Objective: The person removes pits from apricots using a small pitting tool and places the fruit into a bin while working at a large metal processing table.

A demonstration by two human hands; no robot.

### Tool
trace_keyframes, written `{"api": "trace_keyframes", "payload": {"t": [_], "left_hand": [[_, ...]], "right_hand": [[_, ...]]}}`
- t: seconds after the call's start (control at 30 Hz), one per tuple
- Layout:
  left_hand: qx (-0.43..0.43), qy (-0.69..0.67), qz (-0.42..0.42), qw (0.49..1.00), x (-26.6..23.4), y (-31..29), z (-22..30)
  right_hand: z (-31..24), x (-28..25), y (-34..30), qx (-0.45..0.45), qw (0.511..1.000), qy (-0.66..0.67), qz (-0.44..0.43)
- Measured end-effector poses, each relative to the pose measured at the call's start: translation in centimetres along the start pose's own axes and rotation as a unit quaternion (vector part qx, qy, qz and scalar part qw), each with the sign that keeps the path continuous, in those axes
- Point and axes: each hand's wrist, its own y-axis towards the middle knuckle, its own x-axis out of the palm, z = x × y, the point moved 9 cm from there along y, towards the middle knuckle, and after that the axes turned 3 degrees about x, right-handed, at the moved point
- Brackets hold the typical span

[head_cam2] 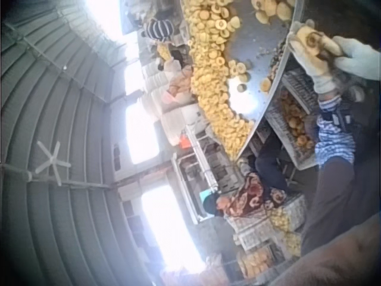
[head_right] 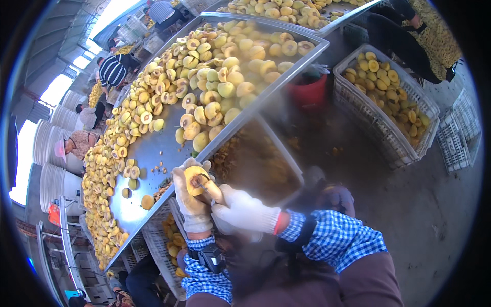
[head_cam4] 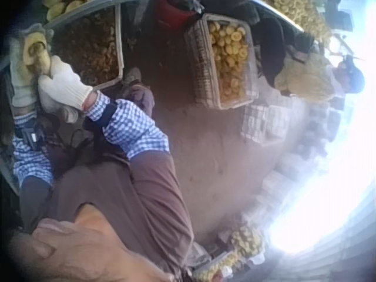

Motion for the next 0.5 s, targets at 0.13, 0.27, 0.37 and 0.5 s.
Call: {"api": "trace_keyframes", "payload": {"t": [0.13,0.27,0.37,0.5], "left_hand": [[-0.032,-0.077,0.055,0.995,1.0,-1.0,-0.5],[-0.008,-0.063,0.076,0.995,0.3,-1.1,-1.5],[0.005,-0.046,0.101,0.994,0.4,-1.0,-1.7],[0.001,-0.025,0.065,0.998,1.6,-0.8,-1.8]], "right_hand": [[0.3,0.2,-0.8,0.001,0.998,-0.048,0.042],[1.6,0.5,-0.6,0.008,0.998,-0.025,0.054],[1.8,0.2,-0.7,0.034,0.999,0.01,0.027],[2.1,0.3,-1.0,0.054,0.995,0.083,-0.031]]}}
